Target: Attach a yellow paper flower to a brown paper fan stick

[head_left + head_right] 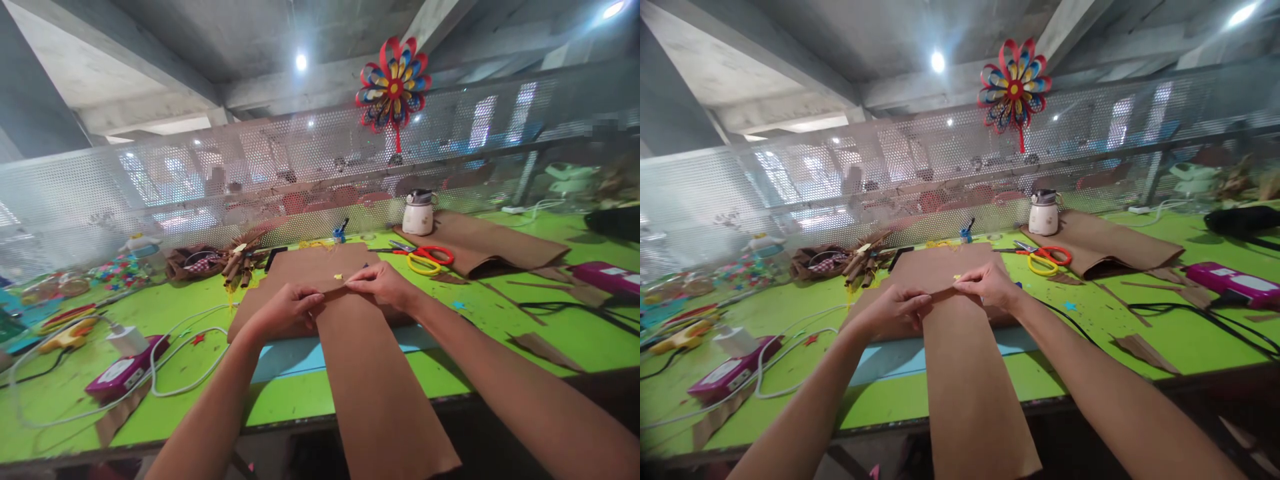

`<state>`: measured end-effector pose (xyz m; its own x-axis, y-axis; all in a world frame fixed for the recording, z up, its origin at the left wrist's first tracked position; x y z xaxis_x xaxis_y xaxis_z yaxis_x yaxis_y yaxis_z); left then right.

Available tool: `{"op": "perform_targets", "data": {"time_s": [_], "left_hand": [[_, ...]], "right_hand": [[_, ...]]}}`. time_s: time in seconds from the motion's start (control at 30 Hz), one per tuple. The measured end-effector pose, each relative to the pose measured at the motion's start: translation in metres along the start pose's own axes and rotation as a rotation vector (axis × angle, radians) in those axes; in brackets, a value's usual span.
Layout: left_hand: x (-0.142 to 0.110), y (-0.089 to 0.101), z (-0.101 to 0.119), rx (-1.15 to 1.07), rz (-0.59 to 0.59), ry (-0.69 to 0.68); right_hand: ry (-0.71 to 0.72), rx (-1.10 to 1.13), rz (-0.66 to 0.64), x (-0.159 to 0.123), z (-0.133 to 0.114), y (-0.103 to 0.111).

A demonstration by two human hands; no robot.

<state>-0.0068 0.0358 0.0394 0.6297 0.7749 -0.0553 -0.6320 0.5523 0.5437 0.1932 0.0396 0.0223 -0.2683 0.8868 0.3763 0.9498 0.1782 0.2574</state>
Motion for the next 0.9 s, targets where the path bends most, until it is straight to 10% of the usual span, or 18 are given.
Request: {"op": "perform_targets", "data": {"time_s": [0.7, 0.9], "left_hand": [[-0.004, -0.002, 0.012, 0.085, 0.037, -0.056], [-0.006, 0.011, 0.012, 0.082, 0.104, -0.115]], "right_hand": [[-0.020, -0.077, -0.111, -0.002, -0.001, -0.003], [-0.054, 0.209, -0.185, -0.008, -0.015, -0.007]]}}
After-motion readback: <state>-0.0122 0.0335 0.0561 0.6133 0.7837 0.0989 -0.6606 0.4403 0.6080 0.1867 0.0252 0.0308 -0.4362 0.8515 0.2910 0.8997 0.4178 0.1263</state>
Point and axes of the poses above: each hand's wrist, its own x-axis towards the middle knuckle, its own y-axis out of the back of the hand, z = x × y, the point moved 4 cm from there along x, towards the middle knuckle, and after that the axes turned 2 degrees about y, right-handed, at the moved point
